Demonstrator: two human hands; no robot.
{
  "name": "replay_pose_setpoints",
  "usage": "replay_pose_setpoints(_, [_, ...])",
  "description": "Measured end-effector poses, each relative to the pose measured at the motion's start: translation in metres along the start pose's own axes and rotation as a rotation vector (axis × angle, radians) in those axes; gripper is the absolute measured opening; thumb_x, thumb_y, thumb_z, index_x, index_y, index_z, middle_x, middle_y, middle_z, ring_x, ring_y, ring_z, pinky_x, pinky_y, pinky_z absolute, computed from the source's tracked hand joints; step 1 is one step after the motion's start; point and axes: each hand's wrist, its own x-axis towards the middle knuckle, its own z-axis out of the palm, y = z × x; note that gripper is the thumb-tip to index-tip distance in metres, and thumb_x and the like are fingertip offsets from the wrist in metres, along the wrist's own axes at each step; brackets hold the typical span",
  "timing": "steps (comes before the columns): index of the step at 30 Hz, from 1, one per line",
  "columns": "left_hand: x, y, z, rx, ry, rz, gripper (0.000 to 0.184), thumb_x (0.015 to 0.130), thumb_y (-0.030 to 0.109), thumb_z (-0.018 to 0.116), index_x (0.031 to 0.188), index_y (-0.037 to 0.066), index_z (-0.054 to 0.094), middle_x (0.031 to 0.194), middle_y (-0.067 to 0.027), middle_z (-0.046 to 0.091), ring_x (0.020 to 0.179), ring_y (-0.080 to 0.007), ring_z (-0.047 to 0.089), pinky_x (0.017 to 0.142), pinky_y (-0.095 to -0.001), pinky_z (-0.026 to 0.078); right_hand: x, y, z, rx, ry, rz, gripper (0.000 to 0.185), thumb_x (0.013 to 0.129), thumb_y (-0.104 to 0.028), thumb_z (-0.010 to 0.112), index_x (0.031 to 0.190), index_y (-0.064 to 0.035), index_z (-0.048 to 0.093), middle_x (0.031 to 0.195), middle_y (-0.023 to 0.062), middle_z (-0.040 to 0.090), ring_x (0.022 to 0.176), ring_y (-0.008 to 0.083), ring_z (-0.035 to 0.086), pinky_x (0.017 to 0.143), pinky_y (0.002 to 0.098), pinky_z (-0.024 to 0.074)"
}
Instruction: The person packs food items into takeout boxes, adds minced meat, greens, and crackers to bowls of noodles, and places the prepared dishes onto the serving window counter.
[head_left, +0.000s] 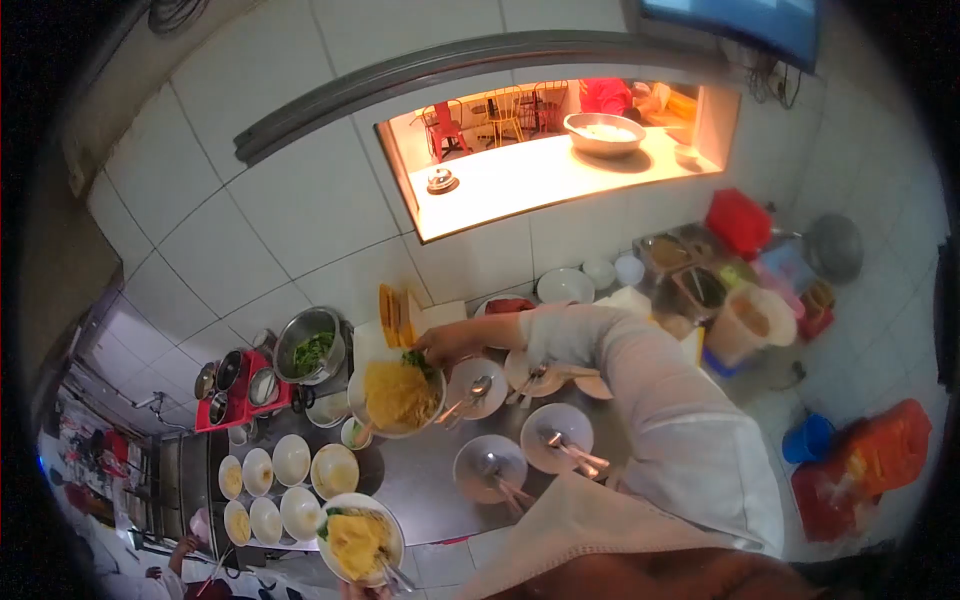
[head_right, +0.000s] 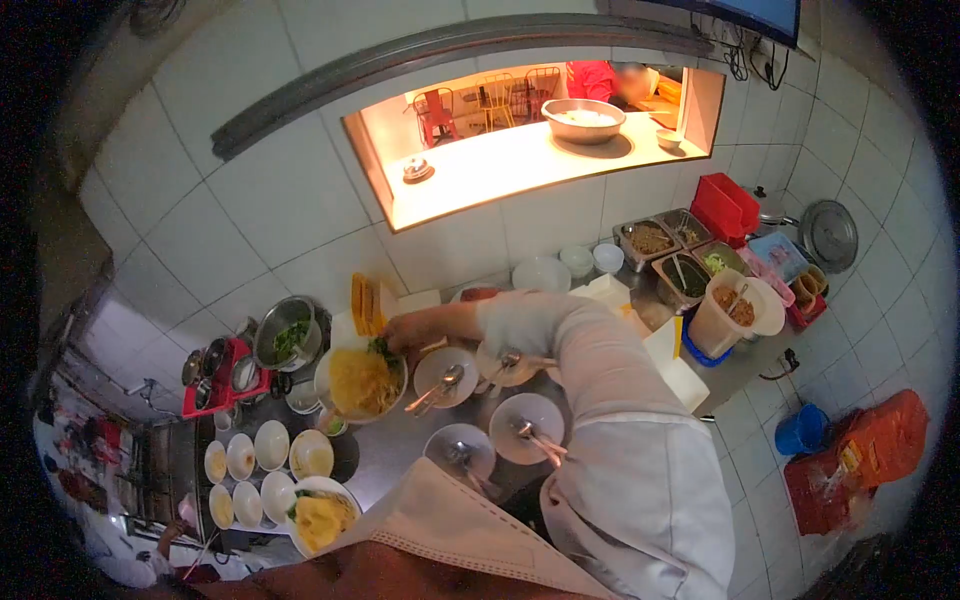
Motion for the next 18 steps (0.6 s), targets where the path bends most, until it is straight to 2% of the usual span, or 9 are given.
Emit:
replay_pose_setpoints(2, [-0.018,0.029,0.047,-0.028,-0.096,0.028,0.05,0.097,0.033,0.047,0.137,0.004,0.041,0.13,-0.0084,0.051,0.114,-0.0211,0.05,0.091,-0.0323,0.043,-0.067,-0.034,-0.035,-0.005,-0.009,-0.062,0.041,0.081,-0.009,0.058,0.119,0.0062,0.054,0.094,0.0125,0.063,0.09,0.0244,0.063,0.071,0.0376,0.056])
replay_pose_setpoints(4, [-0.062,0.087,0.163,-0.162,-0.261,0.045,0.041,0.091,0.018,0.055,0.128,0.004,0.044,0.119,-0.0105,0.056,0.102,-0.0217,0.059,0.077,-0.0306,0.052,-0.116,-0.046,-0.101,-1.066,-0.107,-0.63,0.037,0.083,-0.012,0.056,0.114,0.0088,0.057,0.1,0.0158,0.065,0.092,0.0273,0.065,0.073,0.038,0.0565])
replay_pose_setpoints(6, [-0.075,0.105,0.232,-0.184,-0.316,0.033,0.032,0.09,0.012,0.055,0.12,0.003,0.049,0.109,-0.0107,0.061,0.089,-0.0209,0.065,0.067,-0.028,0.057,-0.176,-0.065,-0.145,-1.373,0.045,-0.328,0.033,0.087,-0.017,0.055,0.107,0.0091,0.061,0.107,0.0175,0.065,0.089,0.0276,0.067,0.078,0.0395,0.0575])
replay_pose_setpoints(7, [-0.058,0.103,0.253,-0.156,-0.299,0.022,0.027,0.092,0.012,0.051,0.117,0.002,0.052,0.103,-0.0099,0.064,0.083,-0.0198,0.067,0.063,-0.0263,0.058,-0.206,-0.074,-0.156,-0.583,0.097,-0.28,0.032,0.088,-0.018,0.054,0.104,0.0082,0.063,0.108,0.0177,0.065,0.087,0.0271,0.067,0.078,0.0396,0.0573])
replay_pose_setpoints(8, [-0.045,0.103,0.279,-0.103,-0.407,0.023,0.033,0.084,0.01,0.047,0.112,-0.007,0.052,0.103,-0.0186,0.061,0.085,-0.028,0.064,0.072,-0.0354,0.056,-0.232,-0.078,-0.171,0.204,0.139,-0.193,0.031,0.089,-0.019,0.053,0.102,0.0072,0.065,0.109,0.0179,0.065,0.086,0.0267,0.068,0.079,0.0397,0.0572])
replay_pose_setpoints(10, [-0.042,0.113,0.351,-0.096,-0.513,-0.008,0.035,0.084,0.006,0.048,0.117,-0.005,0.051,0.107,-0.0173,0.061,0.085,-0.0285,0.064,0.072,-0.0354,0.057,-0.263,-0.04,-0.263,0.282,0.235,-0.334,0.032,0.09,-0.015,0.052,0.109,0.0087,0.061,0.109,0.0181,0.065,0.086,0.0259,0.068,0.081,0.0397,0.0572])
replay_pose_setpoints(12, [-0.023,0.115,0.417,-0.075,-0.528,-0.001,0.029,0.089,0.014,0.049,0.114,0.0,0.053,0.102,-0.0105,0.064,0.082,-0.0203,0.066,0.068,-0.0299,0.058,-0.3,-0.062,-0.287,0.165,0.466,-0.168,0.033,0.091,-0.013,0.049,0.112,0.0113,0.057,0.101,0.0178,0.067,0.083,0.0251,0.068,0.078,0.0379,0.0586])
replay_pose_setpoints(14, [-0.014,0.122,0.491,-0.055,-0.635,0.036,0.032,0.089,0.012,0.045,0.118,-0.001,0.051,0.11,-0.0126,0.062,0.09,-0.0219,0.066,0.074,-0.0319,0.059,-0.315,-0.066,-0.3,0.07,0.805,0.023,0.031,0.092,-0.011,0.048,0.112,0.0122,0.055,0.096,0.0169,0.066,0.082,0.0242,0.068,0.073,0.0359,0.0598])
replay_pose_setpoints(18, [0.014,0.13,0.624,-0.126,-0.75,0.104,0.041,0.089,0.007,0.041,0.128,-0.008,0.041,0.12,-0.0218,0.058,0.105,-0.0315,0.063,0.085,-0.0377,0.059,-0.314,-0.025,-0.36,0.17,1.013,-0.062,0.034,0.088,-0.005,0.052,0.12,0.0057,0.053,0.105,0.0181,0.064,0.081,0.0268,0.069,0.066,0.038,0.0617])
